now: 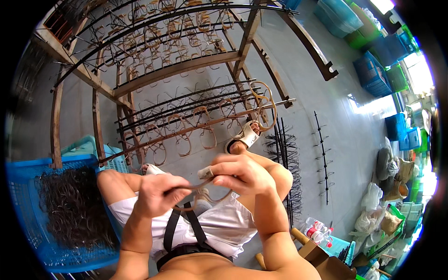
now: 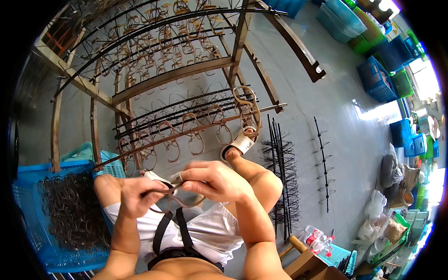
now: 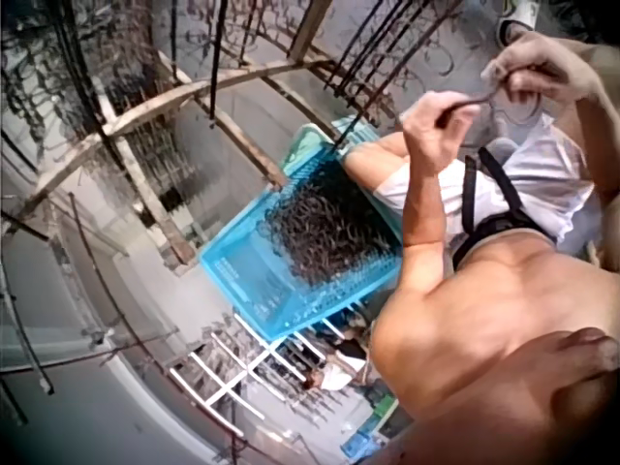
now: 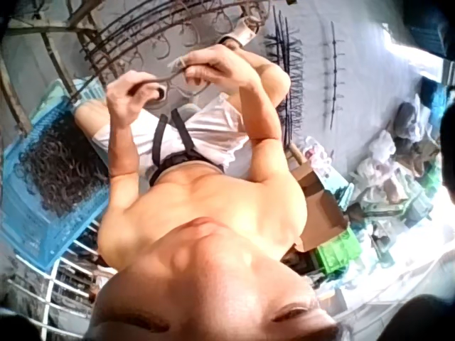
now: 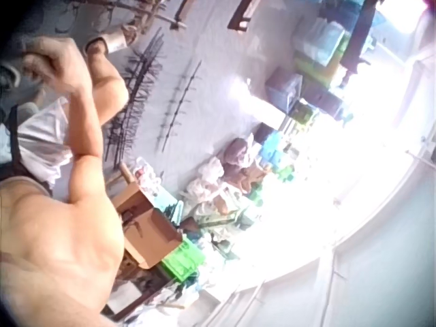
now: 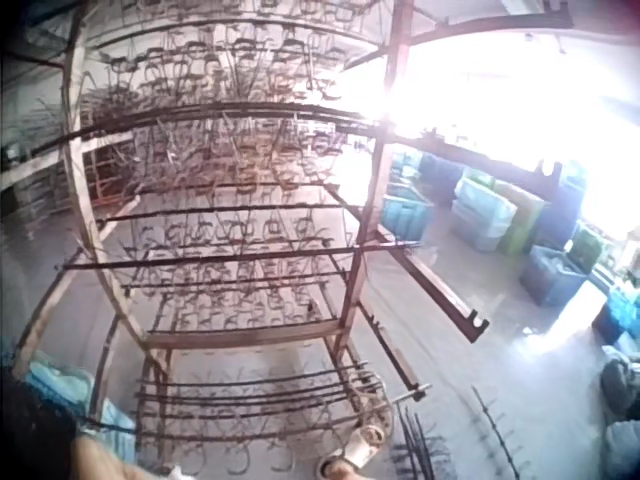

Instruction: The person sits on the floor and repeatedly picks metal loops from a blue basket, then attaches them to a multi-tiered metal rack. The hands manipulate each loop and hook it onto the rack bars one at a time.

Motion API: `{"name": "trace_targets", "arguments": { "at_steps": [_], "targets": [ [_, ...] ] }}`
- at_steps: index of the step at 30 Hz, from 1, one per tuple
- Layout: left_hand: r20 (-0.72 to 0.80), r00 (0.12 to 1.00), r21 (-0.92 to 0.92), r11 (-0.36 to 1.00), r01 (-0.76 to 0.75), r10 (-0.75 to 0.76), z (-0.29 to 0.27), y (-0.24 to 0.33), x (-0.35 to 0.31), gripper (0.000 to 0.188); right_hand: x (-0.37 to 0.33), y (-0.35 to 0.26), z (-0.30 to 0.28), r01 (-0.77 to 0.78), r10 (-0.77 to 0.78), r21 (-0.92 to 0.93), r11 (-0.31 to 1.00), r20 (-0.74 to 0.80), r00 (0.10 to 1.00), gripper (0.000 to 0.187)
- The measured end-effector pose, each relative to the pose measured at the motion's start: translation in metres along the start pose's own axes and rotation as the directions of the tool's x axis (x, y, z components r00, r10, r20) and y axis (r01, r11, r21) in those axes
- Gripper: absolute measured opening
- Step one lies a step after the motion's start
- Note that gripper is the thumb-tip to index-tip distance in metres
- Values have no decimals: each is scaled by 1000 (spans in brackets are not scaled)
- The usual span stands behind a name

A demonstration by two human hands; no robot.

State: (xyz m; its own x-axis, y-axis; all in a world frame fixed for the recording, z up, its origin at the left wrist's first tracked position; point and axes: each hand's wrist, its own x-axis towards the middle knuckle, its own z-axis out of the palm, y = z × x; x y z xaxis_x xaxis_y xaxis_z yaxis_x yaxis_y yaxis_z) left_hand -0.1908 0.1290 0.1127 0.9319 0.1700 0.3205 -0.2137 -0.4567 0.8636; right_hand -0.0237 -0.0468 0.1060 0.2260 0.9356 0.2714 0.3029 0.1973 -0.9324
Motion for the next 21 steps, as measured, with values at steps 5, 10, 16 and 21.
{"name": "trace_targets", "arguments": {
  "at_steps": [5,10,16,21],
  "targets": [
    [-550,825,-88,992,92,-126,-33,-40,-12,38,-2,31,11,48,153,291,956,-629,762,19],
    [-961,265,170,595,785,-75,-82,-86,-70,40,24,82,16,65,330,346,936,-927,177,17],
    [-795,278,-448,831,330,-539,-94,-117,-92,34,30,95,18,107,477,502,858,-856,198,16],
    [-777,269,-535,822,196,-569,-95,-122,-92,25,32,94,18,107,500,524,845,-846,186,20]
  ]
}}
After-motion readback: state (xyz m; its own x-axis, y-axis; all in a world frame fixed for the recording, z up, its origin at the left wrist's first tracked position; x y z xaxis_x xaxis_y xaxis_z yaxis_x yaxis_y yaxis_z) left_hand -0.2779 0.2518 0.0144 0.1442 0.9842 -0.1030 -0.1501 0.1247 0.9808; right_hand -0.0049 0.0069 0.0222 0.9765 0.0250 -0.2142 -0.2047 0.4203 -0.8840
